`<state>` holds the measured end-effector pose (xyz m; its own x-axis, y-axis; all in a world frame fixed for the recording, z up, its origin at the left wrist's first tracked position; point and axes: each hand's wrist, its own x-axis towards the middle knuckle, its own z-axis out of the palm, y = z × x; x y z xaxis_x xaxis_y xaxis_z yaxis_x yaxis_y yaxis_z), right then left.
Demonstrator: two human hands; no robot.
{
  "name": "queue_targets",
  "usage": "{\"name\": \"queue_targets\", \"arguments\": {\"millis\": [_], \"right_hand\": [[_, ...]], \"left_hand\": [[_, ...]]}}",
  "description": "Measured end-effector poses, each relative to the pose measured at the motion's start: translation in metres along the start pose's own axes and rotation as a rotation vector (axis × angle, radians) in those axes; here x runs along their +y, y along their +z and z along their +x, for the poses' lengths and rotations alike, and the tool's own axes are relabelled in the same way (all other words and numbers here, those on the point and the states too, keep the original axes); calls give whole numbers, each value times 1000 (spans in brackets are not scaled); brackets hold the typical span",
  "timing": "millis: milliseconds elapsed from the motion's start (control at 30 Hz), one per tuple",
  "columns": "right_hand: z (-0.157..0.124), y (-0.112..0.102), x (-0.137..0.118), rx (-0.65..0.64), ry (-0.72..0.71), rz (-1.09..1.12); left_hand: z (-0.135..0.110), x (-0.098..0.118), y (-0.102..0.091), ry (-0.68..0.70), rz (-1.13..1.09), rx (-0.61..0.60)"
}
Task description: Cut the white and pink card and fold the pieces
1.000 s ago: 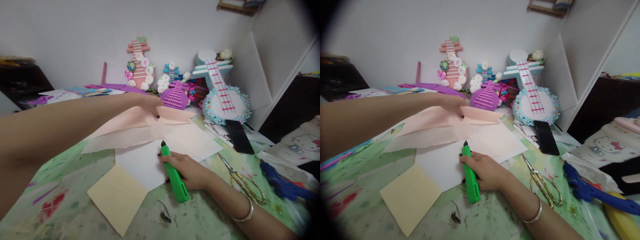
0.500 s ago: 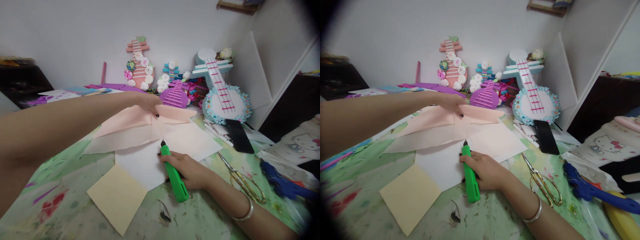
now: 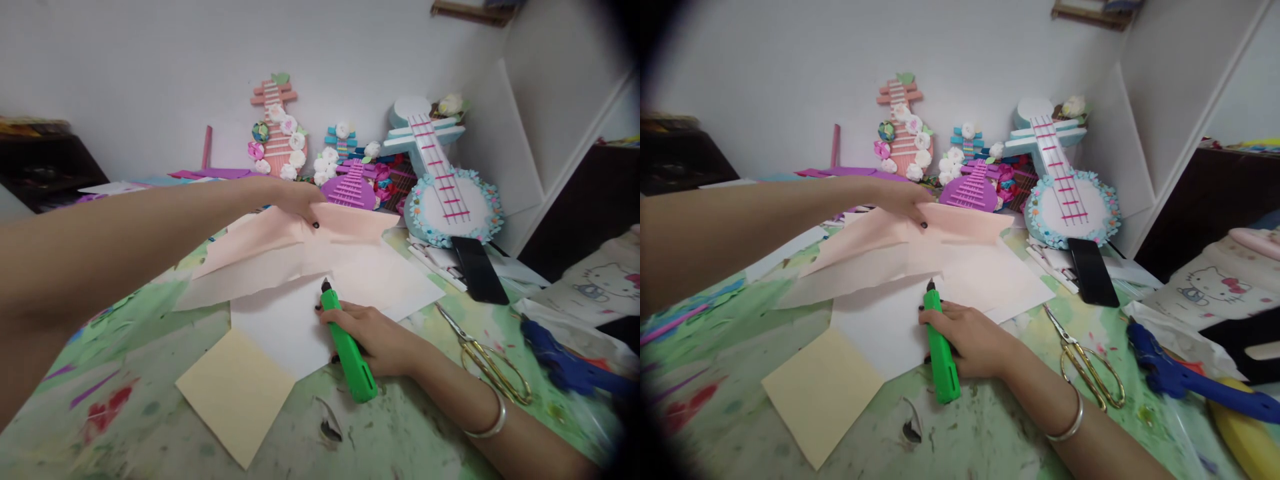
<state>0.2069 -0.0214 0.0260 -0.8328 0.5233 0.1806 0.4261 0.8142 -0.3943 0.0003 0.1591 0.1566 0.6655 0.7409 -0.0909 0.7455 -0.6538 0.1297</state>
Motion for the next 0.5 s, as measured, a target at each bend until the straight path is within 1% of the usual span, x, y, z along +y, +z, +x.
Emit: {"name": "queue_targets", "arguments": {"millis": [100, 167, 233, 300, 367, 400, 433, 467, 500], "right_hand": [[0, 0, 0, -1, 2, -10], [1, 1, 0, 3, -7, -25], [1, 1, 0, 22, -48, -46], [-1, 1, 2, 92, -135, -70], [-5, 0, 6, 239, -180, -83], [-8, -2, 9, 336, -161, -95], [-11, -3, 12, 425, -91, -112], [-14, -5, 16, 506, 17, -144], [-17, -7, 21, 550, 138, -188]], "left_hand": [[-6, -3, -1, -43, -43, -17], [-7, -7, 5, -56, -88, -41], [-5, -13, 14, -53, -130, -42], [-1, -21, 25, -39, -155, -33], [4, -29, 35, -41, -153, -16], [7, -33, 39, -48, -147, -3], [9, -37, 42, -59, -142, 10], [10, -41, 45, -71, -140, 20], [10, -46, 48, -85, -143, 24]]}}
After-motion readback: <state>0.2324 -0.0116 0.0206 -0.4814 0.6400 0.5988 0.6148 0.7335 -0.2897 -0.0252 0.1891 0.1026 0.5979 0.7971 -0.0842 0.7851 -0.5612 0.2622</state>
